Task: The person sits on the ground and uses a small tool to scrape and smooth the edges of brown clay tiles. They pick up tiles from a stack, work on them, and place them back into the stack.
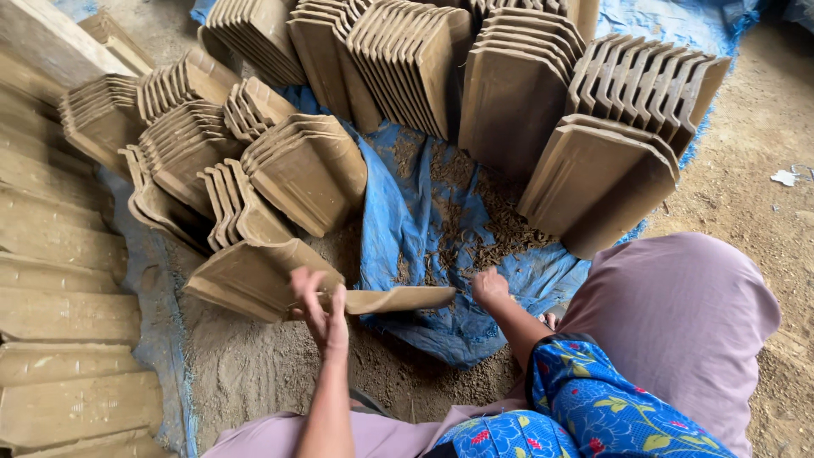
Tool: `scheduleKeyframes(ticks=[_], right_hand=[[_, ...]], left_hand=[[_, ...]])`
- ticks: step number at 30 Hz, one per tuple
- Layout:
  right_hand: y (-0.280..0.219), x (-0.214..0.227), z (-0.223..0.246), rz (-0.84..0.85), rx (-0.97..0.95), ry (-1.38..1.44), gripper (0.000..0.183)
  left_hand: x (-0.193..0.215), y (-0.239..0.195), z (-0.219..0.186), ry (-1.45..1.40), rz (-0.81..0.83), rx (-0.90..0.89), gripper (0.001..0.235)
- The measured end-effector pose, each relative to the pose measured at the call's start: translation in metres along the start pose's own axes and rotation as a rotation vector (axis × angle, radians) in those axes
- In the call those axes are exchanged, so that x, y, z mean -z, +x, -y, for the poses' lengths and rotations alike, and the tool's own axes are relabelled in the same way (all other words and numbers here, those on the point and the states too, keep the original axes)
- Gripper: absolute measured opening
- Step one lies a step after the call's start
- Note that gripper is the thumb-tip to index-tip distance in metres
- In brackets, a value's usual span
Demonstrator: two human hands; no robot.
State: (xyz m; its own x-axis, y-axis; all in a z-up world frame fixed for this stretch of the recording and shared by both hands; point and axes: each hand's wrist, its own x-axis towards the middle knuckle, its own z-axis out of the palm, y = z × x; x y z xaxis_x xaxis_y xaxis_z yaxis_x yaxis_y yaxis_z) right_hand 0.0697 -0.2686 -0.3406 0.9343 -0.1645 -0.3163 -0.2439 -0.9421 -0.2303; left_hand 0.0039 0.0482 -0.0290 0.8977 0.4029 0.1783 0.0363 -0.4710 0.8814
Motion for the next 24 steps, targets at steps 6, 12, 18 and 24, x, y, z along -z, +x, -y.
scheduleKeyframes(ticks=[6,12,18,24], right_hand=[[0.009,-0.001,0.010,0.256,-0.159,-0.116,0.033],[-0.065,0.124,0.049,0.411,0.044,0.303,0.071],[-0.036,0.117,0.041,0.290,0.006,0.485,0.026],[-0.079,0.201,0.076,0.284,-0.037,1.175,0.011]], left_hand=[[-0.022,0.007,0.056,-0.395,-0.474,0.889,0.091],[-0.030,0.003,0.078,-0.467,-0.340,0.980,0.065],[-0.021,-0.017,0.028,-0.414,-0.291,0.822,0.035],[-0.015,-0.038,-0.045,-0.318,0.103,0.484,0.026]])
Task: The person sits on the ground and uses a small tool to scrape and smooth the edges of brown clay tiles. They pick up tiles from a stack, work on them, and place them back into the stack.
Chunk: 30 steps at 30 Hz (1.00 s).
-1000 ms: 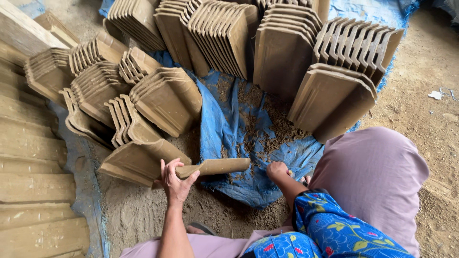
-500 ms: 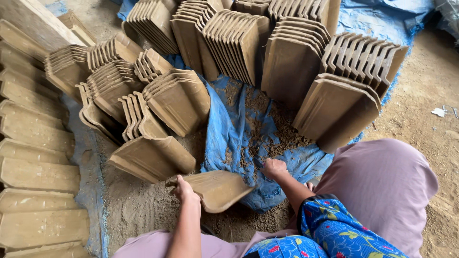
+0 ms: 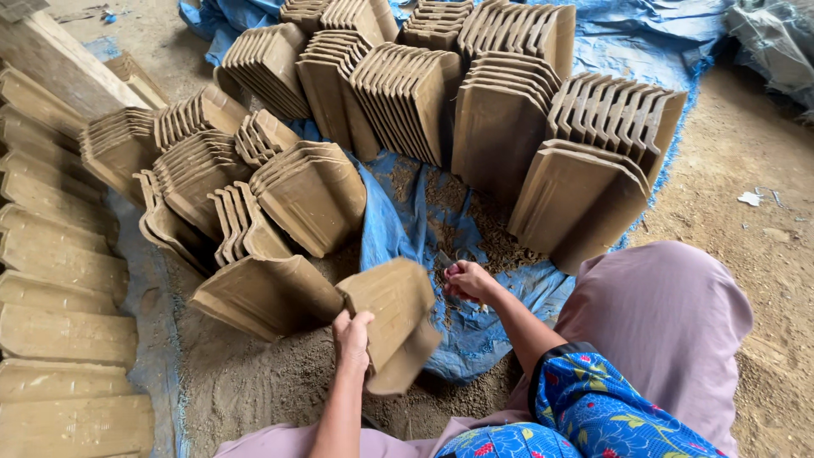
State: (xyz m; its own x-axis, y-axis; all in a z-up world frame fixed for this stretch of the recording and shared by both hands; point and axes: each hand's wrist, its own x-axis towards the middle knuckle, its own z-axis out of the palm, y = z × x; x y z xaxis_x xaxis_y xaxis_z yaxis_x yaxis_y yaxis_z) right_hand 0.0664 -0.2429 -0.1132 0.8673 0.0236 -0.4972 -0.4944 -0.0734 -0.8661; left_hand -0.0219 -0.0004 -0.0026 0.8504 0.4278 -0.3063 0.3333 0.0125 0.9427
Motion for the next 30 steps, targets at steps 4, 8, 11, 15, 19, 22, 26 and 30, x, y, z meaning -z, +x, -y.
scheduleKeyframes(ticks=[4,8,11,15,19,22,26,30], right_hand=[[0.002,0.007,0.014,0.027,0.067,0.029,0.029],[-0.041,-0.003,0.072,0.088,0.160,0.245,0.019],[-0.095,-0.018,0.119,0.137,0.155,0.351,0.017],[-0.053,-0.041,0.079,0.084,0.476,-0.476,0.008],[-0.105,-0.083,0.095,-0.093,0.631,-0.980,0.020],[-0.120,-0.097,0.095,-0.040,0.768,-1.106,0.016],[-0.111,-0.103,0.084,-0.055,0.765,-1.271,0.011],[-0.117,-0.096,0.089,-0.041,0.758,-1.233,0.013]], left_hand=[[0.001,0.012,-0.002,0.032,0.197,-0.173,0.024],[-0.003,0.042,0.027,0.021,0.298,-0.246,0.031],[-0.006,0.052,0.037,0.036,0.326,-0.261,0.033],[0.003,0.069,0.060,0.111,0.349,-0.263,0.037],[0.009,0.047,0.026,0.234,0.385,-0.265,0.034],[0.007,0.035,0.015,0.320,0.402,-0.265,0.028],[0.011,0.029,0.009,0.295,0.420,-0.268,0.024],[0.016,0.033,0.011,0.333,0.375,-0.251,0.023]])
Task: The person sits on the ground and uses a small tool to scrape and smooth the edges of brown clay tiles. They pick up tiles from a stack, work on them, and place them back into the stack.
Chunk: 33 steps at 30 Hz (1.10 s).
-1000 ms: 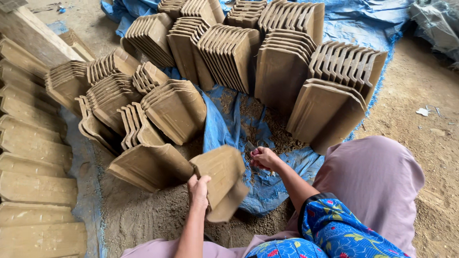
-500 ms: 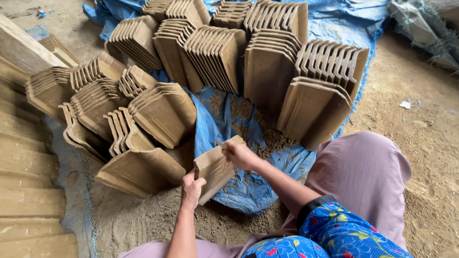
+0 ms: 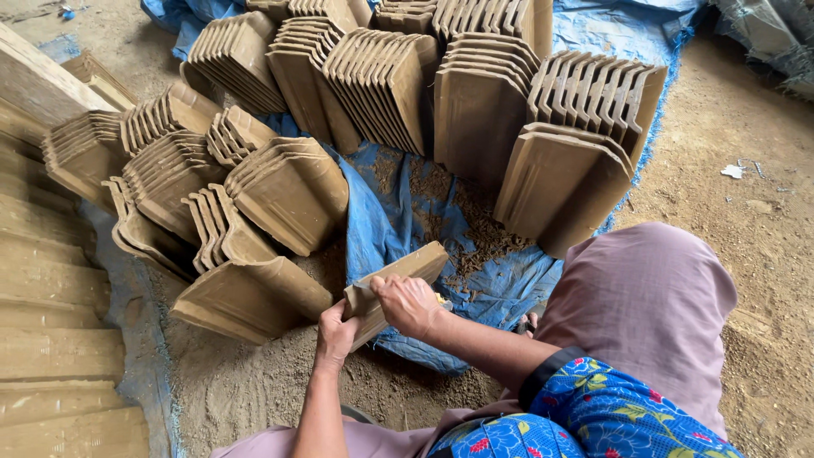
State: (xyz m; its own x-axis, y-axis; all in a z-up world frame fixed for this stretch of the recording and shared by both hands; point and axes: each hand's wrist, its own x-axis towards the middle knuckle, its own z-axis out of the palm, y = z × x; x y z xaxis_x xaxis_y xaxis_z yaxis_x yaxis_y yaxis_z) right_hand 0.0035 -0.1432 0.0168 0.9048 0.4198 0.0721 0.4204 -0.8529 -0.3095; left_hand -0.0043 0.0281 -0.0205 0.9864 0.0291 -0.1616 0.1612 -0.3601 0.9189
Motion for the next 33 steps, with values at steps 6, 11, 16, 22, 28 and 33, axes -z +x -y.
scheduleKeyframes(ticks=[6,11,16,22,28,33], right_hand=[[0.002,-0.013,-0.002,0.014,0.013,-0.027,0.011],[0.006,-0.021,-0.012,0.039,-0.015,-0.012,0.012],[0.008,-0.031,-0.022,0.085,-0.050,-0.039,0.013],[0.008,-0.034,-0.031,0.125,-0.095,-0.072,0.013],[0.009,-0.046,-0.053,0.121,-0.162,-0.083,0.012],[0.013,-0.066,-0.080,0.104,-0.188,-0.135,0.013]], left_hand=[[0.007,-0.014,-0.034,-0.018,-0.154,0.004,0.022],[0.008,-0.009,-0.022,-0.051,-0.197,0.004,0.023],[0.009,-0.012,-0.023,-0.065,-0.226,-0.005,0.023],[0.010,-0.006,-0.006,-0.060,-0.239,-0.016,0.023],[0.014,0.001,0.009,-0.032,-0.248,-0.025,0.023],[0.015,0.004,0.013,-0.044,-0.258,-0.026,0.022]])
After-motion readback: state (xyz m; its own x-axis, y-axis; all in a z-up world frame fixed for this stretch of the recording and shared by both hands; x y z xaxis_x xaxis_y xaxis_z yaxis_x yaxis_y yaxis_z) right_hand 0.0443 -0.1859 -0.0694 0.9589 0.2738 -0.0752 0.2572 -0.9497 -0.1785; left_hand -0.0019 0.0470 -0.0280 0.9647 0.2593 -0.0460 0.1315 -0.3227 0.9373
